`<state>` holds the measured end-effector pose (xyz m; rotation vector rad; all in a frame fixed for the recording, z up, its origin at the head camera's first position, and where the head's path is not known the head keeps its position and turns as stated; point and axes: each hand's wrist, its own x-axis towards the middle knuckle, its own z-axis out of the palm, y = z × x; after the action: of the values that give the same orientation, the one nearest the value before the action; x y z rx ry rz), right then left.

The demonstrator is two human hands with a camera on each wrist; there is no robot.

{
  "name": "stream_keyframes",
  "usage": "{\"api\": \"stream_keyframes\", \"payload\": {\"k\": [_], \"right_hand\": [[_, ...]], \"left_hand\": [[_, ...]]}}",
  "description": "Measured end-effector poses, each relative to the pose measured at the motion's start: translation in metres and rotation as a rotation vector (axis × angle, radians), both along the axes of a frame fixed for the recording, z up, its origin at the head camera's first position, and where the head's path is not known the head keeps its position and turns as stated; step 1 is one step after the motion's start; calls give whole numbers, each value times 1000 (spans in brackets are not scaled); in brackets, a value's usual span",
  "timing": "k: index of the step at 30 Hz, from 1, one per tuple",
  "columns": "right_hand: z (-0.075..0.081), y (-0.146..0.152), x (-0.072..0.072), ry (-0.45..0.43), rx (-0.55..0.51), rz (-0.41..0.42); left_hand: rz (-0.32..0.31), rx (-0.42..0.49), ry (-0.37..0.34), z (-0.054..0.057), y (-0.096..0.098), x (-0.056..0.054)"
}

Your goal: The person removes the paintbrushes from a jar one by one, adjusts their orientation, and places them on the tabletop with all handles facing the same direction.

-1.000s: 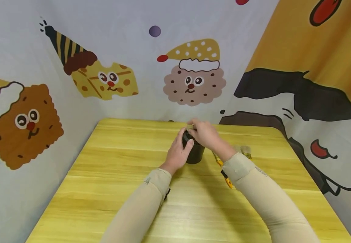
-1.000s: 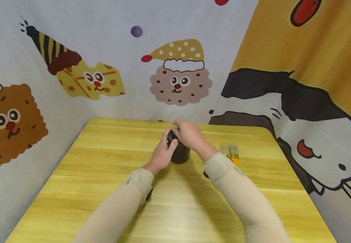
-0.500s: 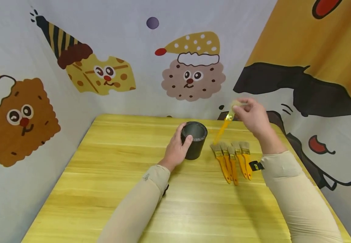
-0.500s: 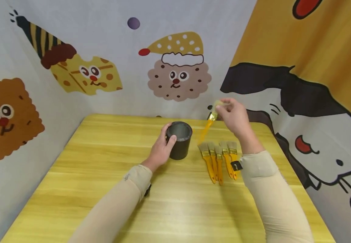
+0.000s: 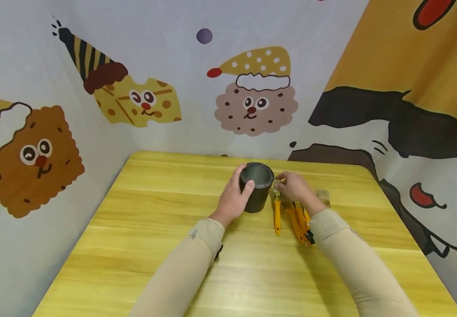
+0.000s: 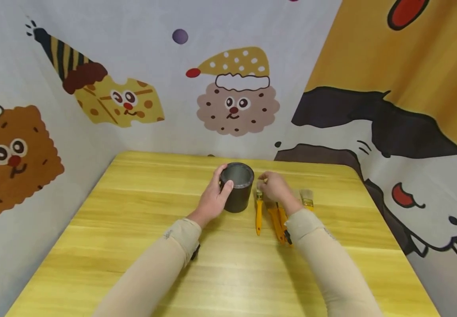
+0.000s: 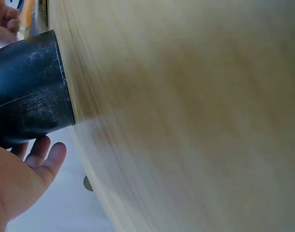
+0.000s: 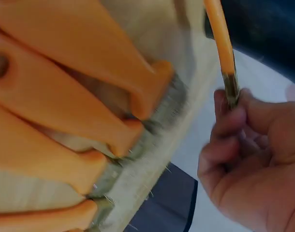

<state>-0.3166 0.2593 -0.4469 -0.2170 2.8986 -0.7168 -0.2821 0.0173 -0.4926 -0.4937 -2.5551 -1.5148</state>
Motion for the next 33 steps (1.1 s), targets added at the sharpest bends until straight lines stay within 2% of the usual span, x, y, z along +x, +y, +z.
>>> {"api": "stream_keyframes", "payload": {"k": [4, 11, 13, 20, 33], "right_hand": [[-12, -4, 0, 29, 99, -50], [-18, -4, 8, 55, 226, -129], [-19, -4, 10, 58, 233, -137], [-25, -6, 12, 48, 245, -83], [-25, -18, 12, 75, 264, -89]], "left_hand": [[-4, 5, -2, 1, 0, 3], [0, 5, -12, 5, 3, 6], [2, 2, -20, 5, 3, 6], [9, 10, -17, 4, 2, 8], [10, 4, -10, 6, 2, 9]]}}
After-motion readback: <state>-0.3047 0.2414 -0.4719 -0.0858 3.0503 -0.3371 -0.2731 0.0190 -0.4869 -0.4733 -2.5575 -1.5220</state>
